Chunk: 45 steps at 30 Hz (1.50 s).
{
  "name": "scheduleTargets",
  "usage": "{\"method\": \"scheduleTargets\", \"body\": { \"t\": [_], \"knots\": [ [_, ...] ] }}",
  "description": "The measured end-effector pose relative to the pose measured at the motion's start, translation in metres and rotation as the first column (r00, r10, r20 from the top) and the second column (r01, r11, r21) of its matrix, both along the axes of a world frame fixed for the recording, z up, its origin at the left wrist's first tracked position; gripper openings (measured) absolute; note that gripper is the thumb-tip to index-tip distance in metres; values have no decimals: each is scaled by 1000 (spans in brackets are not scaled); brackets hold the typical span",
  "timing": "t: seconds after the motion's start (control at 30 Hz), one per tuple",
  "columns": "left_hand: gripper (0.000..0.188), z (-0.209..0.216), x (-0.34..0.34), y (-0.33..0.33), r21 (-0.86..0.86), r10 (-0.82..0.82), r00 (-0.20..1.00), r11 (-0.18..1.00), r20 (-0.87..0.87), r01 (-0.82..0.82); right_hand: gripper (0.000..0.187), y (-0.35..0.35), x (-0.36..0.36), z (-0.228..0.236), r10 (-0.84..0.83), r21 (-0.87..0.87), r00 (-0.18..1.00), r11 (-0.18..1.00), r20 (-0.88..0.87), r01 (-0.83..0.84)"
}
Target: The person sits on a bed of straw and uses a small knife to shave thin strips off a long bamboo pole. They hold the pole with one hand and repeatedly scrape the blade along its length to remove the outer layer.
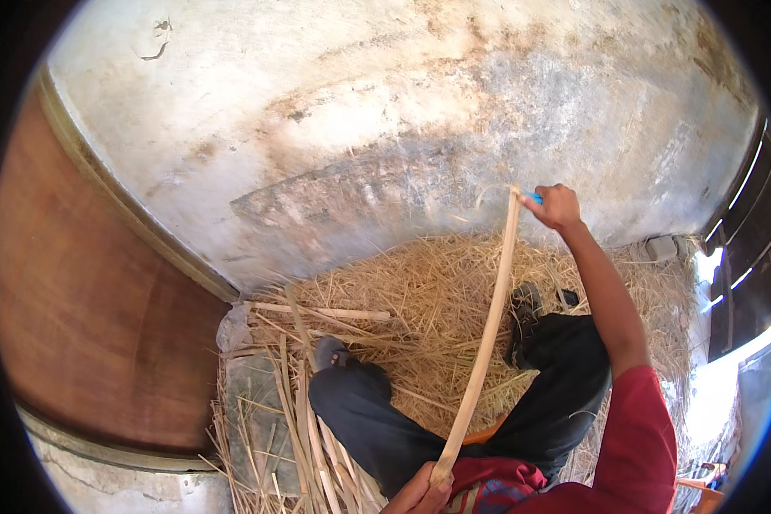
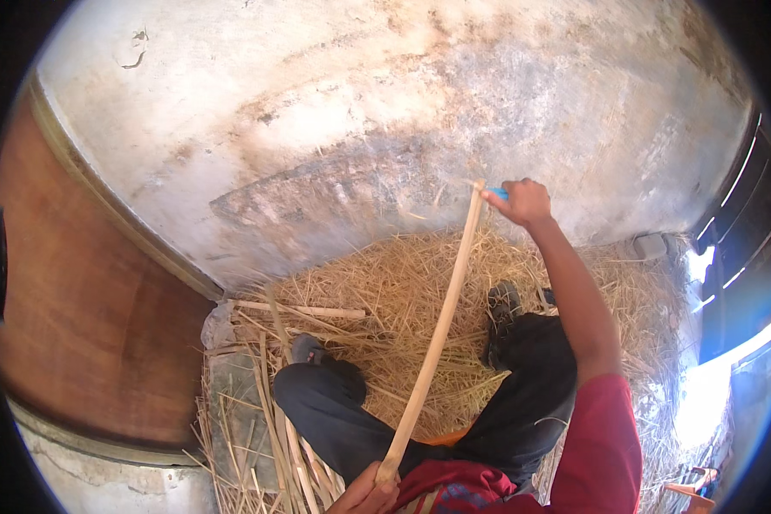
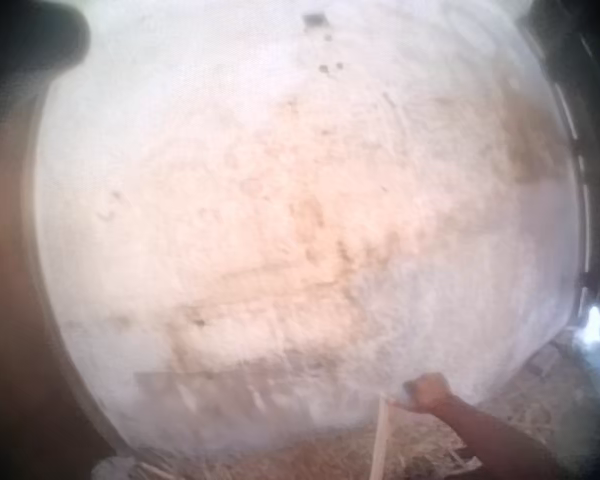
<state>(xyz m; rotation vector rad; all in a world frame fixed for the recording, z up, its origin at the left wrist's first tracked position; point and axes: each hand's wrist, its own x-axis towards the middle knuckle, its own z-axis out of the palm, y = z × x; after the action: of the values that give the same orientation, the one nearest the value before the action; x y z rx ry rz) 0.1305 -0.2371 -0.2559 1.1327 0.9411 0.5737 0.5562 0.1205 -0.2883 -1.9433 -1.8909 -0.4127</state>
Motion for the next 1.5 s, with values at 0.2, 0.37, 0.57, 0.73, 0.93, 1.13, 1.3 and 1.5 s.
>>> {"method": "scheduleTargets", "body": {
  "t": [0.2,0.37,0.57,0.73,0.93,1.13,1.3,1.5],
  "knots": [
    [28,-11,-21,-19,-138,-129,986,984,-106,114,91,-7,65,-12,-585,-394,737,799,-338,454],
    [29,-12,-18,-17,-151,35,998,988,-51,-42,95,-26,56,-23,-441,-451,880,831,-176,326],
    [27,-4,15,56,-74,173,984,982,27,-171,75,-93,-120,38,260,-319,931,887,-255,-335],
    [25,-7,15,94,-5,239,967,971,84,-239,70,-164,-189,38,620,-273,771,724,-145,-634],
    [29,4,18,96,44,244,969,968,42,-246,71,-162,-197,18,726,-64,685,682,-51,-728],
    [28,-4,19,99,70,222,974,972,33,-224,71,-134,-190,13,675,24,737,736,41,-676],
    [26,1,16,92,72,225,974,972,7,-225,70,-113,-191,8,583,-78,812,809,-22,-583],
    [26,5,16,67,-6,166,985,986,52,-166,73,-65,-146,18,343,-136,935,926,-87,-352]
  ]
}}
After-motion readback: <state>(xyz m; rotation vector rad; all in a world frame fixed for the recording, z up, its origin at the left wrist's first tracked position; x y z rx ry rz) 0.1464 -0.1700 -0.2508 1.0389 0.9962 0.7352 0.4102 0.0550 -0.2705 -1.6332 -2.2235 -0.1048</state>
